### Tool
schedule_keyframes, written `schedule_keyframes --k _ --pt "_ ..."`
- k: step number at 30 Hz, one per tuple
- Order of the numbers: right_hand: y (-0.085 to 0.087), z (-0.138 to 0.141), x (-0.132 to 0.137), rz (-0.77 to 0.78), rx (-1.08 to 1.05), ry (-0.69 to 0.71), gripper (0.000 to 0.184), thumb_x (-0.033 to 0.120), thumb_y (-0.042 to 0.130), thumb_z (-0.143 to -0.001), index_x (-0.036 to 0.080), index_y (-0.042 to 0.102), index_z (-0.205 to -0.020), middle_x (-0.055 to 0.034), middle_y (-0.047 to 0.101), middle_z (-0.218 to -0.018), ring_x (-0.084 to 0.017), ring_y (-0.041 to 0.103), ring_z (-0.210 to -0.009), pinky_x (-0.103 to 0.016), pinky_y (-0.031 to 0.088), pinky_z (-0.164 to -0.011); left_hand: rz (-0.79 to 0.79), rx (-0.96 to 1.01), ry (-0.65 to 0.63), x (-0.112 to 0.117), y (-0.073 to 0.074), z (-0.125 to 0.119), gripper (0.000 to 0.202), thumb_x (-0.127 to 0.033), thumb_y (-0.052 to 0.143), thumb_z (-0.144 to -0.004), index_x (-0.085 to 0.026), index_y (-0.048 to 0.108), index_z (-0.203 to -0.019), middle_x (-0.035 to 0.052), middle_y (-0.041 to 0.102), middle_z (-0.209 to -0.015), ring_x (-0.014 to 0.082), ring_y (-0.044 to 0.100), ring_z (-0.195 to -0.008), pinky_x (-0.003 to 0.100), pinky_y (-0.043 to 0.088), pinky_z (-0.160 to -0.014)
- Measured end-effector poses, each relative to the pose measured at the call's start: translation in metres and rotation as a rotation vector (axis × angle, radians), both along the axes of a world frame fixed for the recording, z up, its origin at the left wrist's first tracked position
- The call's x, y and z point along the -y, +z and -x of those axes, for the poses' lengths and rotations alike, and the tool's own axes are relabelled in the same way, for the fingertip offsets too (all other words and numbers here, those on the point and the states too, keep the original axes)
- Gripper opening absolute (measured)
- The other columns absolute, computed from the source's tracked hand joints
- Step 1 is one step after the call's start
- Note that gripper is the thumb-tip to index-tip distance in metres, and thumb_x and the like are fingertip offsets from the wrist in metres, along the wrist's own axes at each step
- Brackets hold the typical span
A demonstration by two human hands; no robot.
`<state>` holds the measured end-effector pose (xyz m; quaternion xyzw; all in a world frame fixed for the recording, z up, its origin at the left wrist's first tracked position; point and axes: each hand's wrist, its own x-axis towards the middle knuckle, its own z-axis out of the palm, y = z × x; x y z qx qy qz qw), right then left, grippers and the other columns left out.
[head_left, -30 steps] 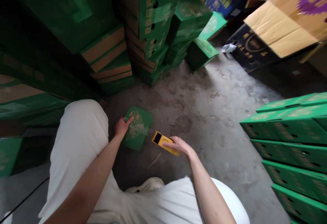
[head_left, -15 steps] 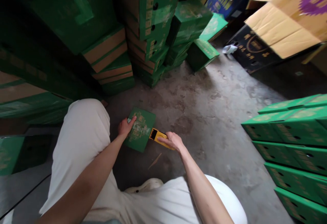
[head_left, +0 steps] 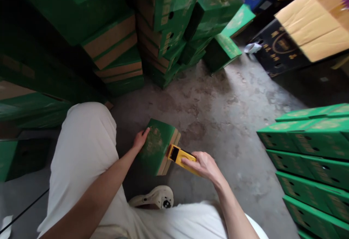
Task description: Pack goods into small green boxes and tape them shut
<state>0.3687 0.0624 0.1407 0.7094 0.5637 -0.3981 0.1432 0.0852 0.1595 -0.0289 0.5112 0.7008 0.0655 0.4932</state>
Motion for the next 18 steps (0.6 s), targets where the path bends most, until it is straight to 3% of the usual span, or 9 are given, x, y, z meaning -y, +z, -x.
schedule_keyframes --k 4,9,14,18 --pt "-0.01 0.046 -0.018 -0.046 -0.129 0.015 0.052 0.069 0.055 -0.094 0.021 0.069 -0.08 -0.0059 0.07 -0.076 -0.019 0.062 -0.072 -0.027 0.028 -0.058 -0.095 0.004 0.106 -0.017 0.017 0.008 0.057 -0.052 0.037 -0.107 -0.013 0.063 -0.139 0.0177 0.064 -0.143 0.0279 0.056 -0.139 0.038 0.045 -0.113" --pt "-0.021 0.087 -0.044 -0.084 -0.143 0.082 0.06 0.076 0.051 -0.095 0.019 0.071 -0.09 -0.0104 0.074 -0.085 -0.022 0.068 -0.082 -0.026 0.032 -0.06 -0.044 -0.09 -0.078 -0.027 0.05 0.022 0.072 -0.067 0.036 -0.102 -0.012 0.061 -0.141 0.0183 0.064 -0.144 0.0327 0.056 -0.139 0.041 0.045 -0.112" --pt "-0.016 0.063 -0.049 0.007 -0.288 0.09 0.058 0.074 0.06 -0.089 0.018 0.072 -0.092 -0.0066 0.072 -0.083 -0.019 0.065 -0.074 -0.025 0.034 -0.057 -0.079 -0.329 -0.211 -0.015 0.058 0.019 0.067 -0.065 0.029 -0.105 -0.016 0.065 -0.135 0.0205 0.073 -0.125 0.0362 0.068 -0.122 0.043 0.051 -0.1" --pt "-0.009 0.018 -0.025 0.166 -0.37 0.009 0.05 0.067 0.066 -0.085 0.018 0.072 -0.09 -0.0044 0.072 -0.083 -0.018 0.062 -0.072 -0.025 0.035 -0.056 -0.074 -0.381 -0.221 -0.017 0.056 0.016 0.068 -0.063 0.025 -0.106 -0.019 0.07 -0.13 0.0195 0.076 -0.118 0.035 0.072 -0.114 0.042 0.052 -0.095"
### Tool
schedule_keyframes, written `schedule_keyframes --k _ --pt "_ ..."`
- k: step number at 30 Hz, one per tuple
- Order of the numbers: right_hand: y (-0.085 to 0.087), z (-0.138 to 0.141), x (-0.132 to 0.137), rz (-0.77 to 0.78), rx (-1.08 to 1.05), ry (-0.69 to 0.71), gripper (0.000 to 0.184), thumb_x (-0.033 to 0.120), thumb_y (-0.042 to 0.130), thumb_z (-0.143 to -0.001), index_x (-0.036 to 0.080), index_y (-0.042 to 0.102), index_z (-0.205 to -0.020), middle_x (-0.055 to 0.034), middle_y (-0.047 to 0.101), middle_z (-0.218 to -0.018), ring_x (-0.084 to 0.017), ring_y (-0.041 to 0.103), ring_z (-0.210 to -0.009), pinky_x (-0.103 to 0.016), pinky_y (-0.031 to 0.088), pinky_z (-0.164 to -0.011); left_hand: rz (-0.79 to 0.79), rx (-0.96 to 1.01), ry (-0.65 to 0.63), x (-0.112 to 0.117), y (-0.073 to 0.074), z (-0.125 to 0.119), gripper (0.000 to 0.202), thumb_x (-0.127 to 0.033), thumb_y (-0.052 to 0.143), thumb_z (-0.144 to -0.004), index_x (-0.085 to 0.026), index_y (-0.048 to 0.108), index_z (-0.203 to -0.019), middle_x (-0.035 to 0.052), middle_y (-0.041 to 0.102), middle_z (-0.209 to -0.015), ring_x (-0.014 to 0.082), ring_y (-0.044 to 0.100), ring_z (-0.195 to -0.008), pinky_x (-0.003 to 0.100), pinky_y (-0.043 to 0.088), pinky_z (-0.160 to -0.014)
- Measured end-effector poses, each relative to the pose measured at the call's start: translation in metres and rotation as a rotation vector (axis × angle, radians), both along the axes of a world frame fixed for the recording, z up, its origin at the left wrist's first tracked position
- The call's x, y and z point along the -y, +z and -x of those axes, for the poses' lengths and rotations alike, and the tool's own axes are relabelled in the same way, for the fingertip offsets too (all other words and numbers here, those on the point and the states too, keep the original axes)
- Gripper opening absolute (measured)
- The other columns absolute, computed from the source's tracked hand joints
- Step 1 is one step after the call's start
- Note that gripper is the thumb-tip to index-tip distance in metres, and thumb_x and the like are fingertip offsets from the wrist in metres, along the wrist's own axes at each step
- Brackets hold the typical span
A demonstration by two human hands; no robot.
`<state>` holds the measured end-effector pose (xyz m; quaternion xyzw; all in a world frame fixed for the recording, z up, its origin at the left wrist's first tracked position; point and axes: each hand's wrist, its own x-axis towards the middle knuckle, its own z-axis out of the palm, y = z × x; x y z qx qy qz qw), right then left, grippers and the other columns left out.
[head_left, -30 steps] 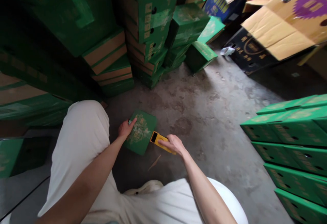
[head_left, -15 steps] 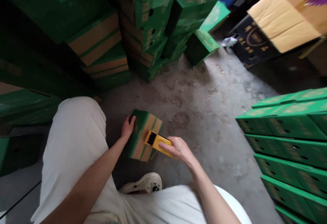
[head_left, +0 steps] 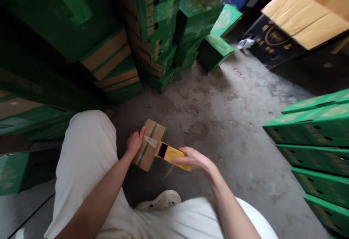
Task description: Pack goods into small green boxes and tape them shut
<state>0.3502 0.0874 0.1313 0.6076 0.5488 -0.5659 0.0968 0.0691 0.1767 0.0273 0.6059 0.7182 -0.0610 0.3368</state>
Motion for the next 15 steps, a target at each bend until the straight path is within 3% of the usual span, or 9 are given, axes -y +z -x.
schedule_keyframes --k 4,10,15 --pt "-0.007 -0.027 0.023 0.103 0.009 -0.079 0.052 0.067 0.064 -0.085 0.017 0.072 -0.091 -0.0047 0.072 -0.084 -0.018 0.062 -0.073 -0.026 0.037 -0.057 0.008 0.0 0.026 -0.005 -0.002 0.0 0.07 -0.063 0.024 -0.106 -0.016 0.071 -0.129 0.0206 0.076 -0.116 0.0349 0.072 -0.112 0.041 0.052 -0.093" --pt "-0.036 -0.009 0.012 0.035 0.098 -0.039 0.057 0.072 0.064 -0.081 0.016 0.072 -0.085 -0.0056 0.071 -0.081 -0.018 0.06 -0.073 -0.025 0.035 -0.056 0.006 -0.008 -0.023 -0.008 -0.004 0.001 0.07 -0.06 0.022 -0.107 -0.015 0.073 -0.126 0.0206 0.076 -0.117 0.0338 0.072 -0.113 0.04 0.051 -0.095" --pt "-0.03 -0.013 0.02 -0.043 0.015 -0.107 0.061 0.076 0.062 -0.079 0.015 0.065 -0.07 0.0006 0.056 -0.064 -0.013 0.048 -0.06 -0.025 0.026 -0.051 0.028 0.016 -0.095 -0.004 -0.004 -0.007 0.068 -0.058 0.023 -0.108 -0.017 0.074 -0.123 0.0189 0.076 -0.119 0.032 0.07 -0.117 0.039 0.049 -0.099"
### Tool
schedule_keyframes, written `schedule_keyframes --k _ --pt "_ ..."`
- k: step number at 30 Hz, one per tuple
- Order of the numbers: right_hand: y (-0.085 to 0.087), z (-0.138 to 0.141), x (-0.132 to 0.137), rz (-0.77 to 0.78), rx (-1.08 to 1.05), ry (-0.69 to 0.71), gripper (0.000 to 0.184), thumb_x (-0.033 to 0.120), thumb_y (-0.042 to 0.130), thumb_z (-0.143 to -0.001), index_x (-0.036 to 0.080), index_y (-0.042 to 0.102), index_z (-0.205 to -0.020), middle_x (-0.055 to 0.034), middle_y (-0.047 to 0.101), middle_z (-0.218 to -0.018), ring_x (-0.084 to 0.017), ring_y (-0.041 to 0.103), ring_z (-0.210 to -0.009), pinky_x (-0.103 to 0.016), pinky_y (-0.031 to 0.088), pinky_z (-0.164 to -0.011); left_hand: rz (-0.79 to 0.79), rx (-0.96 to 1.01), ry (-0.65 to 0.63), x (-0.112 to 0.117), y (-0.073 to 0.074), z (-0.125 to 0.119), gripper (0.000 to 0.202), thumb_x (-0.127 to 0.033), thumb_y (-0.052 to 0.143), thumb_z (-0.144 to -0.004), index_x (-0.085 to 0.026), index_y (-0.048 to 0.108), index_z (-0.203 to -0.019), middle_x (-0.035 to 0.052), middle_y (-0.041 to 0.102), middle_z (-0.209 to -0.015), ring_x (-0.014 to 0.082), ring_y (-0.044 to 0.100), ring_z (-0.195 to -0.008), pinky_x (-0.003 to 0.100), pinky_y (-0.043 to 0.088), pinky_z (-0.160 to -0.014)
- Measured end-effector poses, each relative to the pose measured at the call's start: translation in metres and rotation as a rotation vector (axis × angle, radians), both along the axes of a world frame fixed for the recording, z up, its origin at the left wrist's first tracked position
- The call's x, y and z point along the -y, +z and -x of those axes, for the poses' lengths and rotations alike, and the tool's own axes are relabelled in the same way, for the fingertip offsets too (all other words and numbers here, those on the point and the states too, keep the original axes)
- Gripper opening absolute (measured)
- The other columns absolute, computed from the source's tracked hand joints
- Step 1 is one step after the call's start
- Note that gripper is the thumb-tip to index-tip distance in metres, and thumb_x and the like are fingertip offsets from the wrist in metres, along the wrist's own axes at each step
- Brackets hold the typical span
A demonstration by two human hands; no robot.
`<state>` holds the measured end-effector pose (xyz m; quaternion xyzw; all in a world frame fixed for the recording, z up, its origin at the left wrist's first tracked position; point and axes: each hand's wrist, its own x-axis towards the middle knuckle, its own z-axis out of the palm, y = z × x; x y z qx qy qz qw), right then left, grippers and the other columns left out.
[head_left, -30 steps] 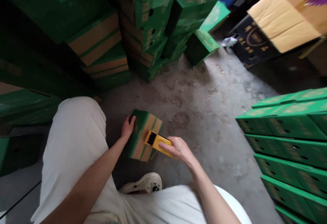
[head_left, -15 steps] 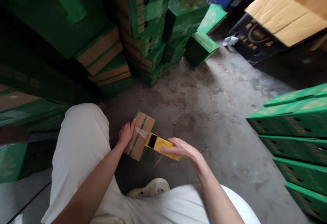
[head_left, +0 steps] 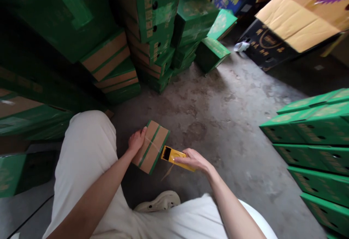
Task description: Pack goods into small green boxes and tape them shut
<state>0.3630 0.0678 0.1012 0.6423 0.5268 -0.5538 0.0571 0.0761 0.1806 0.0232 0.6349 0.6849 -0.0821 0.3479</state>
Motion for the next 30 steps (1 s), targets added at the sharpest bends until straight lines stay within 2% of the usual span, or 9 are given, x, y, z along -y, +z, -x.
schedule_keyframes --k 5,9,11,15,18,21,23,26,30 --pt "0.018 -0.011 0.016 0.027 0.046 -0.081 0.06 0.073 0.06 -0.081 0.015 0.064 -0.068 0.0014 0.052 -0.06 -0.012 0.046 -0.058 -0.024 0.024 -0.05 0.062 0.102 0.05 0.012 -0.011 -0.014 0.071 -0.058 0.021 -0.108 -0.014 0.076 -0.119 0.0193 0.076 -0.121 0.0314 0.069 -0.121 0.038 0.049 -0.102" --pt "0.03 -0.012 0.011 -0.001 0.112 -0.079 0.062 0.075 0.061 -0.08 0.015 0.065 -0.068 0.001 0.053 -0.061 -0.013 0.046 -0.059 -0.024 0.023 -0.05 0.094 0.227 0.193 0.012 -0.019 -0.016 0.074 -0.056 0.019 -0.109 -0.011 0.077 -0.114 0.0216 0.075 -0.12 0.031 0.068 -0.122 0.036 0.05 -0.101" --pt "0.032 -0.004 0.003 -0.011 0.077 -0.073 0.061 0.074 0.059 -0.082 0.015 0.066 -0.071 0.001 0.055 -0.063 -0.013 0.048 -0.06 -0.024 0.024 -0.05 0.037 0.256 0.253 0.009 -0.02 -0.013 0.071 -0.056 0.021 -0.108 -0.011 0.075 -0.118 0.0217 0.074 -0.123 0.0312 0.067 -0.124 0.038 0.05 -0.103" --pt "0.021 0.033 -0.017 -0.086 -0.045 -0.006 0.058 0.071 0.057 -0.088 0.016 0.071 -0.082 -0.0008 0.063 -0.071 -0.015 0.057 -0.067 -0.023 0.031 -0.054 -0.161 0.29 0.343 0.004 -0.014 -0.002 0.066 -0.056 0.026 -0.108 -0.012 0.057 -0.146 0.0197 0.059 -0.148 0.0283 0.053 -0.143 0.04 0.039 -0.119" --pt "0.008 0.066 -0.035 -0.163 -0.015 0.092 0.057 0.072 0.059 -0.089 0.017 0.072 -0.087 -0.0047 0.07 -0.079 -0.018 0.064 -0.074 -0.024 0.035 -0.058 -0.14 0.34 0.303 0.005 -0.006 0.007 0.071 -0.061 0.029 -0.106 -0.013 0.047 -0.155 0.0164 0.046 -0.161 0.026 0.041 -0.151 0.039 0.031 -0.125" --pt "0.002 0.084 -0.048 -0.169 0.032 0.159 0.057 0.073 0.058 -0.09 0.018 0.074 -0.092 -0.0086 0.074 -0.087 -0.021 0.067 -0.081 -0.024 0.037 -0.061 -0.118 0.303 0.222 0.005 0.003 0.014 0.071 -0.061 0.031 -0.106 -0.013 0.043 -0.157 0.0167 0.046 -0.16 0.0279 0.042 -0.15 0.04 0.034 -0.123" --pt "0.003 0.08 -0.05 -0.144 0.01 0.173 0.057 0.074 0.061 -0.088 0.019 0.075 -0.094 -0.0089 0.074 -0.089 -0.022 0.068 -0.083 -0.024 0.038 -0.062 -0.11 0.226 0.183 0.004 0.006 0.017 0.067 -0.059 0.031 -0.106 -0.017 0.044 -0.157 0.0162 0.053 -0.155 0.0303 0.051 -0.144 0.042 0.04 -0.118" --pt "0.007 0.05 -0.041 -0.042 -0.059 0.135 0.055 0.073 0.066 -0.084 0.02 0.076 -0.094 -0.007 0.075 -0.087 -0.021 0.068 -0.08 -0.024 0.038 -0.06 -0.076 0.078 0.173 -0.003 0.005 0.021 0.064 -0.06 0.032 -0.106 -0.021 0.049 -0.154 0.0171 0.064 -0.143 0.034 0.062 -0.132 0.044 0.048 -0.108" --pt "0.008 -0.004 -0.014 0.069 0.022 0.093 0.054 0.071 0.065 -0.084 0.018 0.076 -0.089 -0.0061 0.074 -0.083 -0.02 0.065 -0.073 -0.026 0.035 -0.056 -0.039 -0.009 0.264 -0.008 -0.01 0.022 0.067 -0.058 0.028 -0.107 -0.011 0.061 -0.141 0.0235 0.07 -0.131 0.0349 0.065 -0.128 0.041 0.05 -0.103"
